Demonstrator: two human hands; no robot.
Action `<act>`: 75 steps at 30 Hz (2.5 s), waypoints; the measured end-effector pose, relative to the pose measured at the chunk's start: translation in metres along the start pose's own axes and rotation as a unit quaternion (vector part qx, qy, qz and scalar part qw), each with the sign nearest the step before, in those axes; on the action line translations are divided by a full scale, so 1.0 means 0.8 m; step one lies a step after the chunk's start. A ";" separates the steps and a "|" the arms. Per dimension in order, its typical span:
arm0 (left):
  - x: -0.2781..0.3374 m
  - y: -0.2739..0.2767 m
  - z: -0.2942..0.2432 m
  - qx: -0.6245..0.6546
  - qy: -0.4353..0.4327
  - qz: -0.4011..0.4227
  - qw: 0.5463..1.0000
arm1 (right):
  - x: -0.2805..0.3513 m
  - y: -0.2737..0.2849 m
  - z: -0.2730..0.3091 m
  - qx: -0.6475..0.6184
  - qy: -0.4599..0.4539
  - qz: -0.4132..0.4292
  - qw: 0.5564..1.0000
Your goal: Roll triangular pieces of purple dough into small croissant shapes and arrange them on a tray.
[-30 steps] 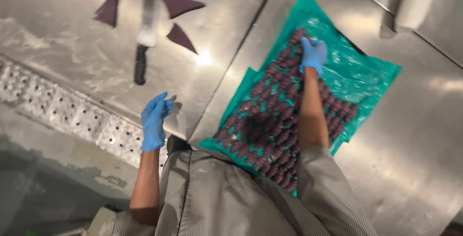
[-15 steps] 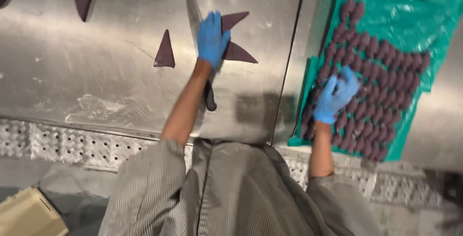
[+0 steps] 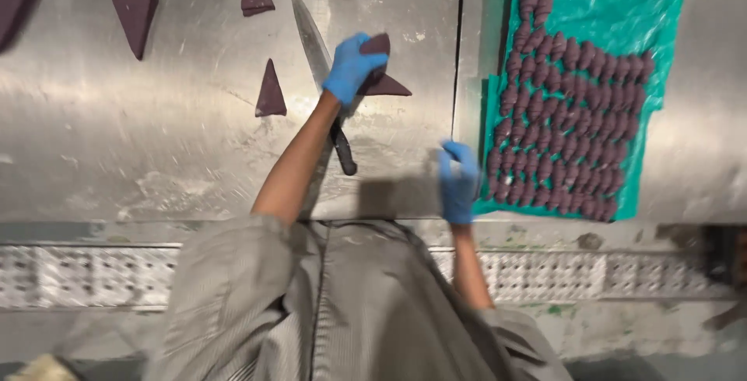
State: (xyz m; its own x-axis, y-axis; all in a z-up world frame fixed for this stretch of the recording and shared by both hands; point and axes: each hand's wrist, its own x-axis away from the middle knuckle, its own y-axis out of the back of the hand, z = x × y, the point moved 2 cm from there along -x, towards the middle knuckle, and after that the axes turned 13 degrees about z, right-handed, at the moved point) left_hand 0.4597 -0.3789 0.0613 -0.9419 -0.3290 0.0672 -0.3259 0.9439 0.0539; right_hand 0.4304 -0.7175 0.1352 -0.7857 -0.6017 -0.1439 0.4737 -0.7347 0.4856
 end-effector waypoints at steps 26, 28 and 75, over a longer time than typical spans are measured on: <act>0.397 0.325 -0.009 0.018 0.020 -0.110 0.994 | -0.064 -0.472 0.318 0.069 0.101 0.230 0.966; 0.404 0.369 -0.021 0.030 0.017 -0.093 0.995 | -0.064 -0.512 0.311 -0.034 0.004 0.225 0.974; 0.604 0.489 0.233 0.559 0.183 -0.304 0.750 | -0.008 -0.829 0.284 -0.444 -0.387 0.357 0.725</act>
State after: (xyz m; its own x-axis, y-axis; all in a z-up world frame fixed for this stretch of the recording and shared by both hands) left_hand -0.1380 -0.1632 -0.0710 -0.5731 -0.5009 0.6486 -0.7431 -0.0161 -0.6690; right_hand 0.0308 -0.1550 0.0103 -0.0397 -0.8245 0.5645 0.6698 -0.4412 -0.5972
